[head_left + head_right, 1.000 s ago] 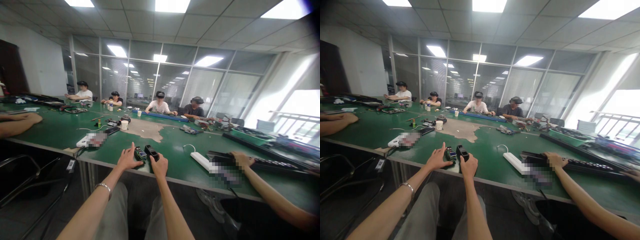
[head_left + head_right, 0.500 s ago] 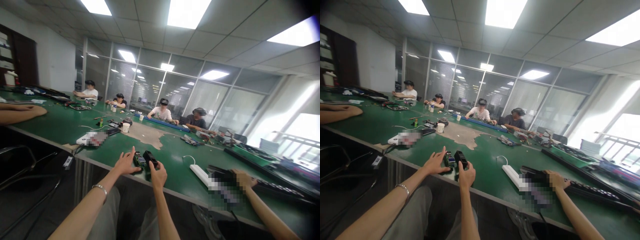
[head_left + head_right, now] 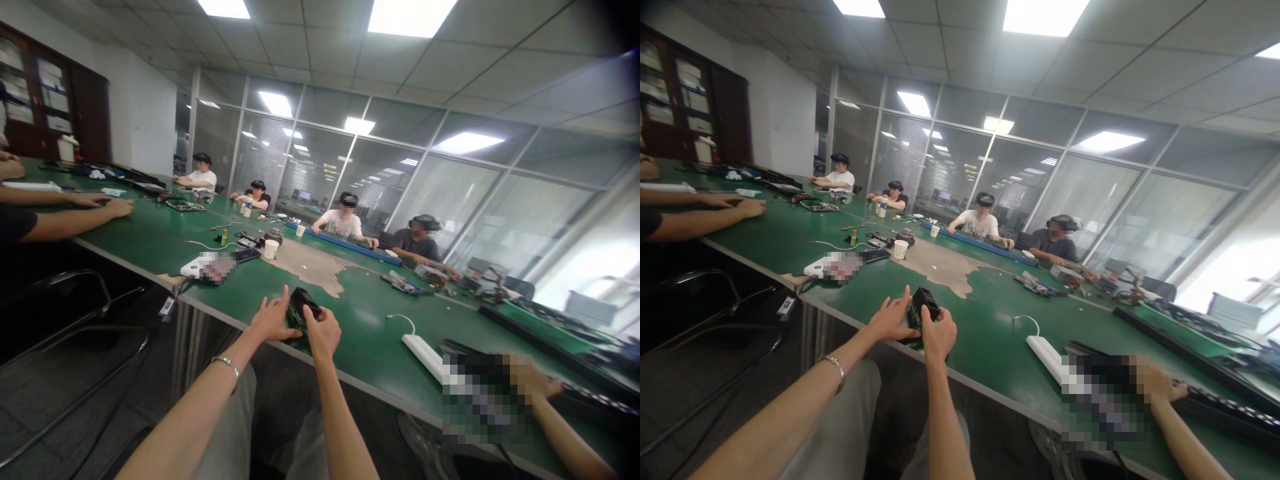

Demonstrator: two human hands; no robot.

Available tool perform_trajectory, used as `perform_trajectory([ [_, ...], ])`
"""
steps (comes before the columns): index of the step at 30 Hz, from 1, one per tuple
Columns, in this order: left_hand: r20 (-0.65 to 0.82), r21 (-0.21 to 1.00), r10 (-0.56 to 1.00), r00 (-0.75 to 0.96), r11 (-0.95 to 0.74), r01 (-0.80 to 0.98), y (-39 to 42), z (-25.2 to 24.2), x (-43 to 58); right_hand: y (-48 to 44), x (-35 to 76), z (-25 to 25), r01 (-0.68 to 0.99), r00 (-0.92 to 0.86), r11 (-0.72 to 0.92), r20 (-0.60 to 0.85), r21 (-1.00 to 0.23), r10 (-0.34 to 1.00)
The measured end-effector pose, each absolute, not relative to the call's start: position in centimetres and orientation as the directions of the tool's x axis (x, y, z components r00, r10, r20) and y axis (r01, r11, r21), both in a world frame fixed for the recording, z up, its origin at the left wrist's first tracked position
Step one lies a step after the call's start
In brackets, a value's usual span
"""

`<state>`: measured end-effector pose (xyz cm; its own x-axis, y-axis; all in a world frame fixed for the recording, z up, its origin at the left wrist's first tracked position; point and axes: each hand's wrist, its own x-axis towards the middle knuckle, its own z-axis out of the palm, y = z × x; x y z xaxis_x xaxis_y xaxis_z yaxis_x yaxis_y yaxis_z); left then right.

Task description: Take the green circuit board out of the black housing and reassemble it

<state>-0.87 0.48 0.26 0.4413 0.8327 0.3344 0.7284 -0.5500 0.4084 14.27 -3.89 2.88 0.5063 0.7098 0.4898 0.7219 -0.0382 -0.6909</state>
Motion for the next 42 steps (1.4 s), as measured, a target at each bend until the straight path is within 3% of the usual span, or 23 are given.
perform_trajectory([
  [12,0.375,0.415,0.818,0.436,-0.569,0.71,0.3,0.6,-1.1,-4.7,13.6,3.1,0.84,0.422,-0.157,0.442,-0.52,0.792],
  [17,0.364,0.399,0.826,0.431,-0.556,0.729,-0.1,1.0,-0.8,-4.6,14.0,1.2,0.826,0.429,-0.167,0.409,-0.538,0.805],
  [25,0.361,0.37,0.827,0.43,-0.551,0.749,0.3,0.9,-0.4,-4.2,13.7,-0.2,0.807,0.435,-0.046,0.54,-0.589,0.721],
  [37,0.327,0.349,0.833,0.447,-0.546,0.762,0.2,0.8,-0.2,-4.7,13.2,2.2,0.771,0.467,-0.032,0.529,-0.636,0.709],
  [42,0.343,0.344,0.814,0.468,-0.573,0.744,0.1,1.0,-0.3,-4.3,14.6,3.9,0.746,0.517,-0.013,0.567,-0.666,0.641],
])
